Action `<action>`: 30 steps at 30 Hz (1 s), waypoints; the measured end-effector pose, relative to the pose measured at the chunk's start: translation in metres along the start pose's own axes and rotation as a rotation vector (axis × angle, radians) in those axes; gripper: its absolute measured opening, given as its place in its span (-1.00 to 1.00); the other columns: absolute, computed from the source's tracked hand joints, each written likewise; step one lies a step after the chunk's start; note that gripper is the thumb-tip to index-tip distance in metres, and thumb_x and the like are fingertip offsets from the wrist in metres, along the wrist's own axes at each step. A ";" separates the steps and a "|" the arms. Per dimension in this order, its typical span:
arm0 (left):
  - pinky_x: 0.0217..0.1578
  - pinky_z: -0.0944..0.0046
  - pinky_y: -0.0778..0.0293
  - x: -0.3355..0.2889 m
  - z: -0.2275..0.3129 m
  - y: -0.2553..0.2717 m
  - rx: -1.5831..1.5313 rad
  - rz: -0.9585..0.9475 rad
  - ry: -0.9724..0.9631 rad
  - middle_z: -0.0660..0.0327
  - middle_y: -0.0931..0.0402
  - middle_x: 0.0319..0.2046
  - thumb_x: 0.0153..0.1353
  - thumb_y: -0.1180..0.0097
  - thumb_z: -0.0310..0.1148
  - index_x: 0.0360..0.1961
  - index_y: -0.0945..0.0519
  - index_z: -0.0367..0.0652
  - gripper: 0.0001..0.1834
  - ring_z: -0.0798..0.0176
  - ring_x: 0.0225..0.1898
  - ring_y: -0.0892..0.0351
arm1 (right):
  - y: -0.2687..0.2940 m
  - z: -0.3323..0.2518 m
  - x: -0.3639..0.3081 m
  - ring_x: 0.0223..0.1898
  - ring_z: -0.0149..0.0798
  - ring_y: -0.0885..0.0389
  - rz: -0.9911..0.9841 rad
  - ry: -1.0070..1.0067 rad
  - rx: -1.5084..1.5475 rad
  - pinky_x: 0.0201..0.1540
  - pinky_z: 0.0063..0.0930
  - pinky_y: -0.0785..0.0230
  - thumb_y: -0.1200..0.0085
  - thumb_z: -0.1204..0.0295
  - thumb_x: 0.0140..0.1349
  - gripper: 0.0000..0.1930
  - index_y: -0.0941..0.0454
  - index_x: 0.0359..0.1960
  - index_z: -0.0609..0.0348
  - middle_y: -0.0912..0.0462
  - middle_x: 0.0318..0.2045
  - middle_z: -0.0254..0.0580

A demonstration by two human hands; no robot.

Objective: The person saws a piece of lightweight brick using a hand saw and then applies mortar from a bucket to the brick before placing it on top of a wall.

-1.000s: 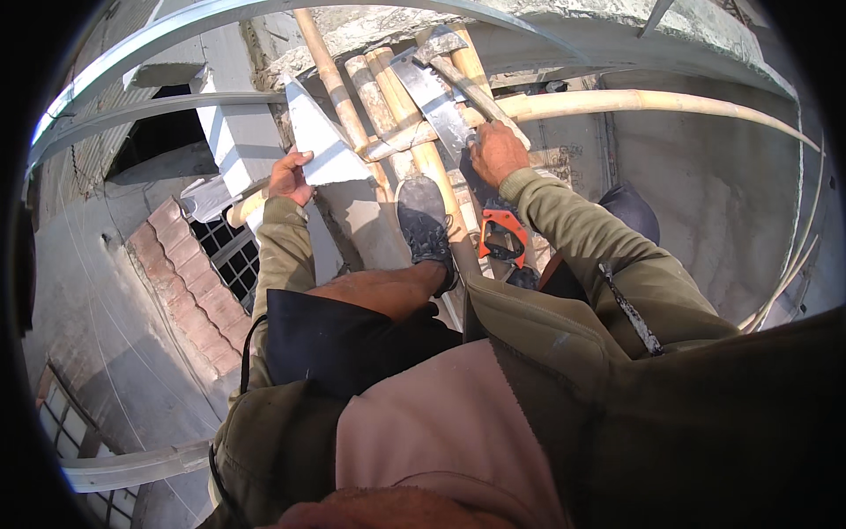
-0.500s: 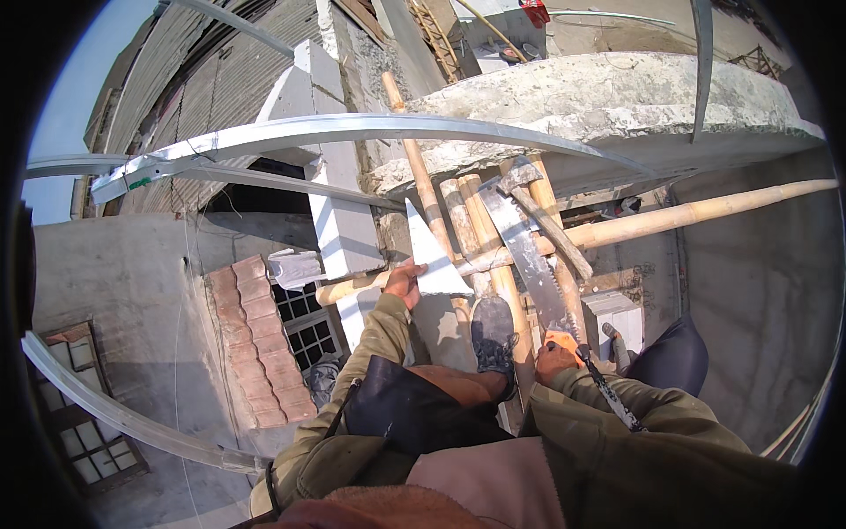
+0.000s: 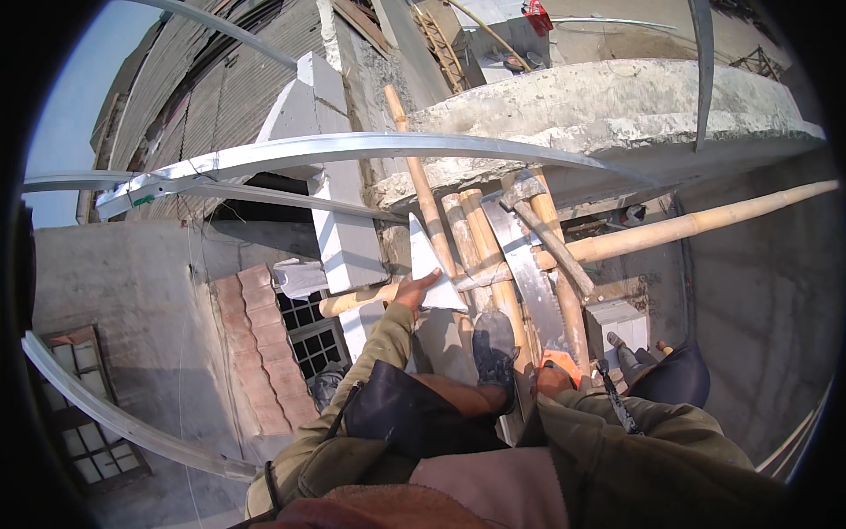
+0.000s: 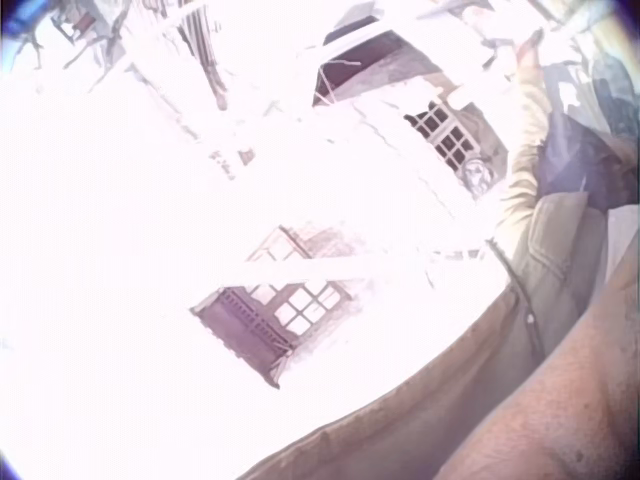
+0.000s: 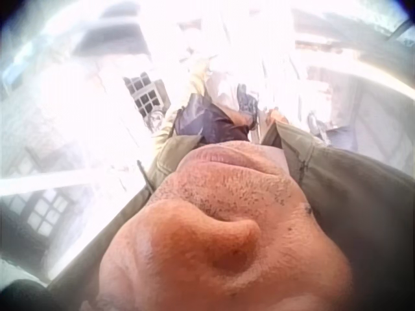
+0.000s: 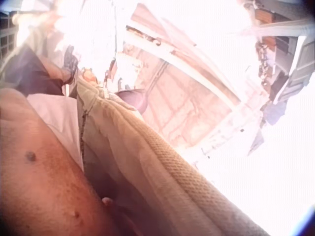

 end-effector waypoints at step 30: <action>0.22 -0.05 -0.42 -0.043 0.109 -0.029 0.985 0.324 -0.363 -0.02 -0.50 0.08 -0.25 -0.57 -0.30 0.26 -0.38 -0.13 -0.04 -0.19 0.16 -0.46 | 0.198 -0.093 -0.109 -0.01 0.22 -0.72 0.775 0.469 0.388 0.07 -0.16 -0.54 -0.14 0.48 0.35 -0.58 -0.49 0.21 0.42 -0.69 -0.05 0.31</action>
Point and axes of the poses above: each hand's wrist, its own x-axis towards the middle knuckle, its own y-axis out of the back of the hand, z = x × y, the point moved 9 cm from there along x, towards the middle knuckle
